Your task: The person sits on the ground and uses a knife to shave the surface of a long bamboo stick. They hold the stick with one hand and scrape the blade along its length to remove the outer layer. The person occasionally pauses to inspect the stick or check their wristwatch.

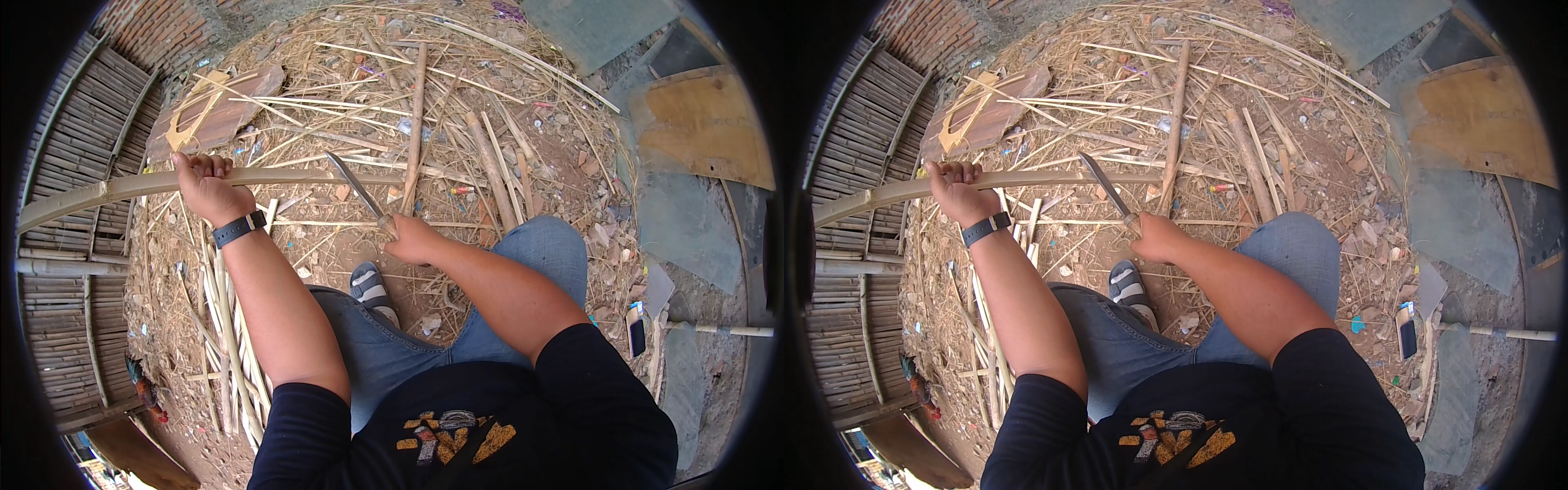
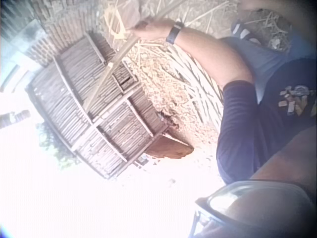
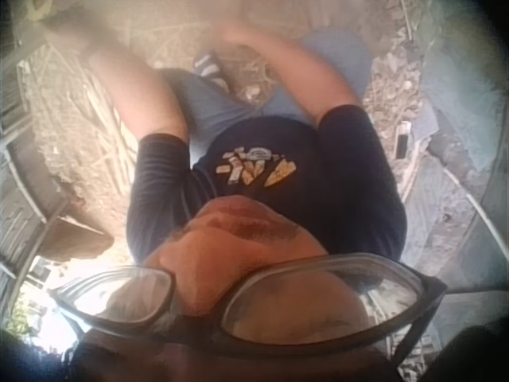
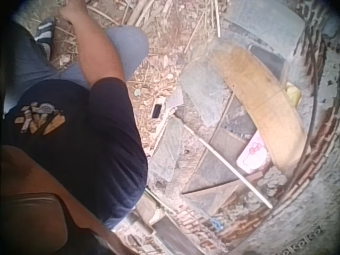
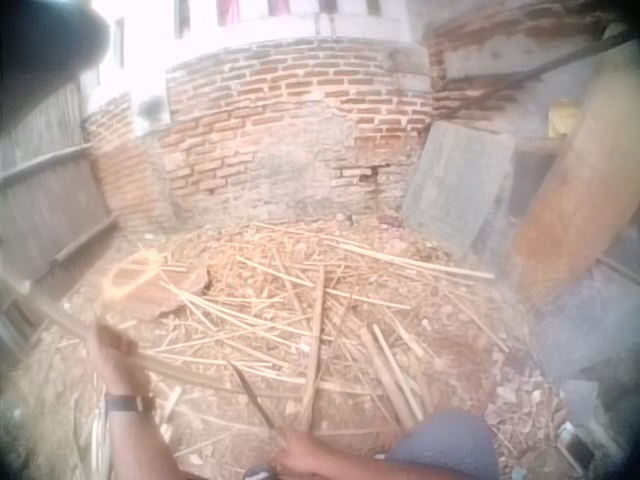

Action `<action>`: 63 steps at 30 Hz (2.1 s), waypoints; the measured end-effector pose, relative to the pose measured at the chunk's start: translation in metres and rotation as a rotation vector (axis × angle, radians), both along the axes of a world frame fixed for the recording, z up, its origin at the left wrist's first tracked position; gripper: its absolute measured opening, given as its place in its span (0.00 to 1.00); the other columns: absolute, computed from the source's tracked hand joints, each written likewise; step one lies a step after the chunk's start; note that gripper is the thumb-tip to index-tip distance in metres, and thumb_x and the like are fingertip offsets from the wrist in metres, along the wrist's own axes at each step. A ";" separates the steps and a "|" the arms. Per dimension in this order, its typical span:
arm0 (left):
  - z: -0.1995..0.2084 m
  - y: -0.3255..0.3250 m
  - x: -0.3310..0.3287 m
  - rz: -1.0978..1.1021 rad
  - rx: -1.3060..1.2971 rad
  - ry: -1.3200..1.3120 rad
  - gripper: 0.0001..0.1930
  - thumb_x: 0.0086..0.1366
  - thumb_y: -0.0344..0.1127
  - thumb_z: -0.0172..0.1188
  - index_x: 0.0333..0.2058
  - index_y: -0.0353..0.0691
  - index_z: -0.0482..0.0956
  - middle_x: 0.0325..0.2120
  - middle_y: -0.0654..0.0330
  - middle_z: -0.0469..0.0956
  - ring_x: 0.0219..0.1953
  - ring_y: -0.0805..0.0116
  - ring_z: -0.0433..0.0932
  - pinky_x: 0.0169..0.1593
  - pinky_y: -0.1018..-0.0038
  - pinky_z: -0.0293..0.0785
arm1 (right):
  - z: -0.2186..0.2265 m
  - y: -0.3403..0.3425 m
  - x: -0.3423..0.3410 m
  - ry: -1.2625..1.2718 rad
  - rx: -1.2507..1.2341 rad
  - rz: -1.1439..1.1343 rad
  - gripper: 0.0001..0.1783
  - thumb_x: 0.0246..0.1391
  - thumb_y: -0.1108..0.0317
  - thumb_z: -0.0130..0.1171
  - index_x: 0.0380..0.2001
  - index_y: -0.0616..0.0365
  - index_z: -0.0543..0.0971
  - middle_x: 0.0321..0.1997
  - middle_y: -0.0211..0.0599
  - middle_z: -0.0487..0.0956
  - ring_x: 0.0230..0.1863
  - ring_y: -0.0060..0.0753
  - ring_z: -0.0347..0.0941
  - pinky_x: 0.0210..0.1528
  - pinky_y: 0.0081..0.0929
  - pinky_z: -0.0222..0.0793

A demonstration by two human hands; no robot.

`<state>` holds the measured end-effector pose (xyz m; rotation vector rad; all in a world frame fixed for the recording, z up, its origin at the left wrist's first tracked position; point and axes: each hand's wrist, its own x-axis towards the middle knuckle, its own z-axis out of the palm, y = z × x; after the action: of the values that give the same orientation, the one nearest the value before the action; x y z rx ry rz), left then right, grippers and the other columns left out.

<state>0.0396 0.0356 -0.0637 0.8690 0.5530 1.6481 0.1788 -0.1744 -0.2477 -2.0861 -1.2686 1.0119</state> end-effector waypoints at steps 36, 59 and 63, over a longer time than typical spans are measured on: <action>0.005 -0.009 0.003 -0.032 0.019 -0.014 0.17 0.70 0.49 0.52 0.25 0.48 0.64 0.15 0.70 0.55 0.18 0.77 0.52 0.26 0.77 0.51 | 0.015 0.006 0.004 0.042 0.037 -0.052 0.25 0.44 0.64 0.61 0.44 0.69 0.71 0.35 0.60 0.78 0.40 0.57 0.77 0.42 0.43 0.72; 0.005 -0.009 0.001 -0.070 0.037 -0.048 0.17 0.71 0.49 0.51 0.25 0.48 0.63 0.16 0.71 0.54 0.18 0.78 0.52 0.25 0.78 0.52 | 0.004 0.007 0.000 0.133 0.153 0.015 0.28 0.45 0.64 0.61 0.50 0.65 0.71 0.39 0.55 0.79 0.42 0.50 0.77 0.45 0.39 0.71; 0.008 -0.013 0.008 -0.057 0.036 -0.032 0.18 0.71 0.49 0.51 0.25 0.48 0.63 0.16 0.71 0.54 0.18 0.78 0.52 0.24 0.78 0.51 | -0.003 0.008 0.004 0.038 0.135 -0.007 0.28 0.44 0.64 0.61 0.49 0.65 0.72 0.37 0.54 0.79 0.39 0.47 0.77 0.42 0.38 0.71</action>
<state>0.0471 0.0222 -0.0556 0.8759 0.4741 1.6218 0.1825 -0.1661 -0.2507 -1.9584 -1.2741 0.9319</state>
